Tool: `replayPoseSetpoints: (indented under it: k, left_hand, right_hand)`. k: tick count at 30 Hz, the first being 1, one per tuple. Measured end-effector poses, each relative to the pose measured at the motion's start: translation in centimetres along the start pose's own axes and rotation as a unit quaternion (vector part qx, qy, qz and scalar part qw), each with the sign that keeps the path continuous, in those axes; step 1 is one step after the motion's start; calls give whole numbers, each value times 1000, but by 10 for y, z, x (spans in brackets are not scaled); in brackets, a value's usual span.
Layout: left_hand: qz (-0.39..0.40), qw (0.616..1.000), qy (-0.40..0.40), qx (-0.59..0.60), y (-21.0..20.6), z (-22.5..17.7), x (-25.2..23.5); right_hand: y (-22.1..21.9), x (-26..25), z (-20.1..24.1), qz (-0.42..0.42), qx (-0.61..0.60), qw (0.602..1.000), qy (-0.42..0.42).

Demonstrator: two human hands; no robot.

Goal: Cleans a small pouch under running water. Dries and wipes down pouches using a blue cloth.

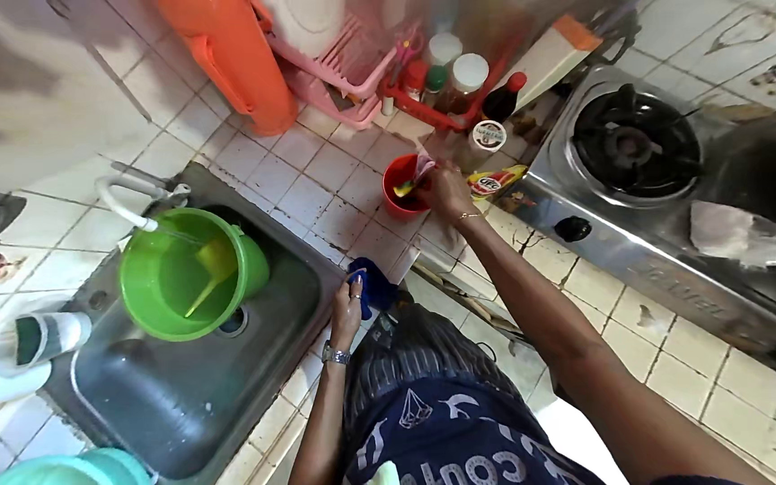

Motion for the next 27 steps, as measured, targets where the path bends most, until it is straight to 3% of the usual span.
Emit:
replayPoseSetpoints:
  k: [14, 27]
  left_hand:
    - [17, 1000, 9, 5, 2, 2, 2]
    - [14, 1000, 2, 8, 4, -5, 4]
  right_hand:
    - [5, 10, 3, -3, -3, 1000, 18]
    - [9, 30, -2, -37, -91, 995, 33]
Point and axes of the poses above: each hand's wrist, its own x-axis away from the middle knuckle, its own y-axis out of the back of the hand, z = x × y, the point moved 2 cm from there along -x, towards the middle knuckle, and after that the axes turned 13 degrees about -x, right-handed, at the moved point
